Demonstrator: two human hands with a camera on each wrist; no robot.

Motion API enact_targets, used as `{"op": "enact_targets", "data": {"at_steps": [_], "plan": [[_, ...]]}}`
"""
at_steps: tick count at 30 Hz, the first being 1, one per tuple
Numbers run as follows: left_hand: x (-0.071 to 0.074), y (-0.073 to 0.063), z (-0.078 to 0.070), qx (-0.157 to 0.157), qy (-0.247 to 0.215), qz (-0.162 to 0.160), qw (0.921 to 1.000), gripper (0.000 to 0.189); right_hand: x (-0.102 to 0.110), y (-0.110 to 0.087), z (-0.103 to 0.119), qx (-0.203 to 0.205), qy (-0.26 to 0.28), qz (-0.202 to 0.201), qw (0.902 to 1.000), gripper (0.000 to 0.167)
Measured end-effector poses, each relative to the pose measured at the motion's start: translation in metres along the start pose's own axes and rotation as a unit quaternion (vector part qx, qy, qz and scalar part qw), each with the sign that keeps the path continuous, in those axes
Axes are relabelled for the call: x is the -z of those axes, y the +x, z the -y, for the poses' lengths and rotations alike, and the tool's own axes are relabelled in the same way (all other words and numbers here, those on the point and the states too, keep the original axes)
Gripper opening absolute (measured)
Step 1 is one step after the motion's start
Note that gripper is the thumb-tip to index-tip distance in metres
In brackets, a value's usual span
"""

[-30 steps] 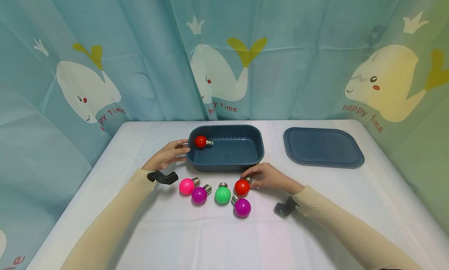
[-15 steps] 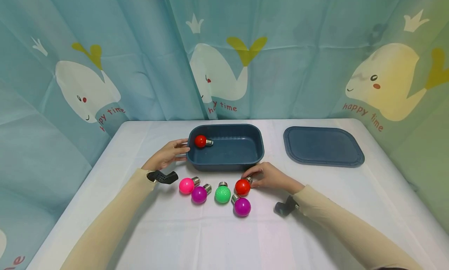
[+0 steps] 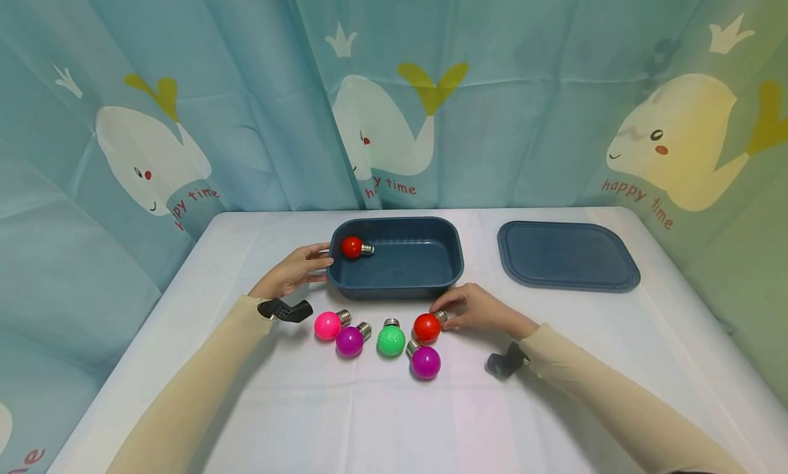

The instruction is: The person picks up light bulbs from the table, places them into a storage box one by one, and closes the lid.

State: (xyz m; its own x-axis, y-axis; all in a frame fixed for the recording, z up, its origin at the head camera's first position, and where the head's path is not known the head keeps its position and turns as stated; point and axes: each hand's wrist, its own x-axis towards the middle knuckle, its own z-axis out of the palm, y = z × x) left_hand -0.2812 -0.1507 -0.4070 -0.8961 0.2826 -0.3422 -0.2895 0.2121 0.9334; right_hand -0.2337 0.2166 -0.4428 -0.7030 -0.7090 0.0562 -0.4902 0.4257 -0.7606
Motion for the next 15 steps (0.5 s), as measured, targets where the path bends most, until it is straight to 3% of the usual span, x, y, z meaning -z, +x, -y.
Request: {"op": "enact_targets", "data": {"at_steps": [15], "plan": [[-0.0013,-0.0031,-0.0025,0.005,-0.002,-0.001,1.0,0.063,0.0041,-0.0046,-0.0036,0.035,0.137,0.026,0.9896,0.034]]}}
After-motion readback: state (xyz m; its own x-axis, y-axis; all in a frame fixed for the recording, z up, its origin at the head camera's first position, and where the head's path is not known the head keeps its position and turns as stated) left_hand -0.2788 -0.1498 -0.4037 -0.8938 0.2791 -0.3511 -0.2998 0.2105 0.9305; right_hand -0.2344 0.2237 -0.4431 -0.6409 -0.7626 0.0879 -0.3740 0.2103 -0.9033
